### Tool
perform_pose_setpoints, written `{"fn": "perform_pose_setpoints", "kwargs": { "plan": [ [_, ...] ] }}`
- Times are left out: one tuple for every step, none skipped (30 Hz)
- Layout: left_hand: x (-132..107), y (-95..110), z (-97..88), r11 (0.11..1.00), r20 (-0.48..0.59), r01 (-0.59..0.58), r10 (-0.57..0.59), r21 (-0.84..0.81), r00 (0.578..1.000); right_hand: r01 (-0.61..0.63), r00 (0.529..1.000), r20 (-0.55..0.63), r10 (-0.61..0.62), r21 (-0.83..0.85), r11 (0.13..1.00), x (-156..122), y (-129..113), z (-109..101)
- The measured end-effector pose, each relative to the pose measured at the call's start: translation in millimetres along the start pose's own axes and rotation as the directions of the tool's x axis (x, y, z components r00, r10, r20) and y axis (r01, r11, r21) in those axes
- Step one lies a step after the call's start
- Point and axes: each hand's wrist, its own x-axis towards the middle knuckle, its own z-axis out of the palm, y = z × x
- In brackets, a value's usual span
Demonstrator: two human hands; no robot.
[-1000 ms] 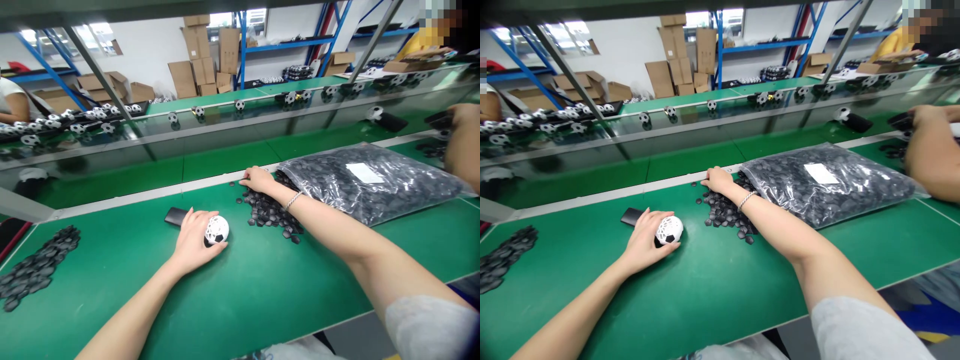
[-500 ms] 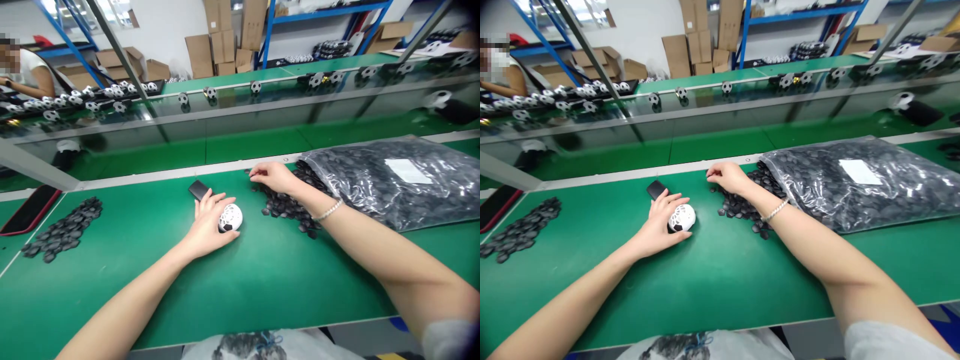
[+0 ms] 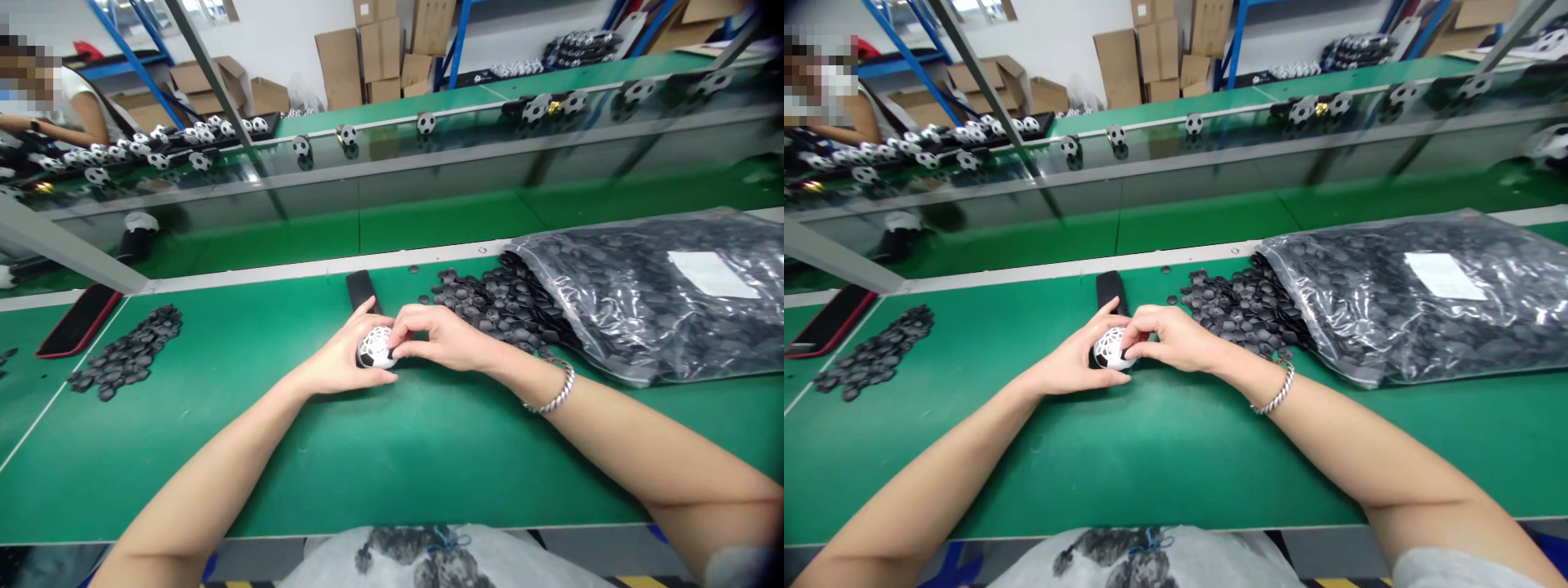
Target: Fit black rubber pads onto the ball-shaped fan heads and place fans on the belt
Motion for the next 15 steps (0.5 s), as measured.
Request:
{"fn": "perform_pose_setpoints", "kwargs": {
  "plan": [
    [0.6,1.6,1.2,1.0,-0.013,0.003,-0.003,-0.004,1.0,-0.001,1.0,-0.002,0.001,0.012,1.0,0.3,0.0,1.2],
    [1.2,3.2,2.2,1.0,-0.025,0.004,-0.005,-0.005,1.0,-0.005,1.0,-0.005,0.005,0.023,1.0,0.3,-0.1,2.1],
    [1.7,4.6,3.1,1.0,-0.036,0.005,-0.005,-0.005,0.999,-0.011,1.0,-0.007,0.011,0.033,0.999,0.2,0.0,2.8],
    [2.1,5.6,3.9,1.0,-0.045,0.004,-0.004,-0.004,0.999,-0.018,1.0,-0.012,0.019,0.042,0.999,0.0,0.5,3.3],
    [2.5,6.0,4.5,1.0,-0.052,0.003,-0.003,-0.006,0.999,-0.024,1.0,-0.018,0.025,0.047,0.999,0.1,1.5,3.6],
    [3.0,5.6,4.9,1.0,-0.057,0.001,-0.002,-0.01,0.998,-0.027,0.999,-0.022,0.029,0.052,0.998,0.6,3.1,3.6],
    [3.7,4.6,5.1,1.0,-0.06,-0.001,0.0,-0.016,0.998,-0.028,0.999,-0.024,0.03,0.054,0.998,1.6,5.0,3.3],
    [4.5,3.0,5.2,1.0,-0.063,-0.001,0.0,-0.023,0.998,-0.029,0.999,-0.023,0.031,0.057,0.998,3.1,6.9,2.7],
    [5.2,1.3,5.2,1.0,-0.068,0.001,-0.003,-0.028,0.998,-0.03,0.999,-0.02,0.032,0.061,0.998,4.7,8.2,1.9],
    [5.6,0.0,5.4,1.0,-0.078,0.006,-0.009,-0.03,0.997,-0.032,0.999,-0.012,0.032,0.065,0.997,6.1,8.4,1.0],
    [5.4,-0.2,6.0,0.999,-0.094,0.016,-0.019,-0.03,0.995,-0.035,0.999,-0.002,0.035,0.066,0.997,6.7,7.1,0.3],
    [4.5,0.9,7.0,0.999,-0.114,0.026,-0.029,-0.027,0.993,-0.044,0.999,0.008,0.043,0.062,0.997,5.8,4.6,-0.1],
    [3.2,3.3,8.8,0.999,-0.138,0.033,-0.035,-0.019,0.99,-0.055,0.998,0.021,0.054,0.054,0.997,3.3,2.0,-0.5],
    [2.2,6.3,11.0,0.999,-0.158,0.039,-0.04,-0.005,0.987,-0.074,0.997,0.03,0.073,0.042,0.996,-0.3,1.0,-0.8],
    [2.2,8.6,13.5,0.999,-0.161,0.025,-0.022,0.021,0.987,-0.101,0.994,0.045,0.1,0.023,0.995,-3.9,3.5,-1.1]
  ]
}}
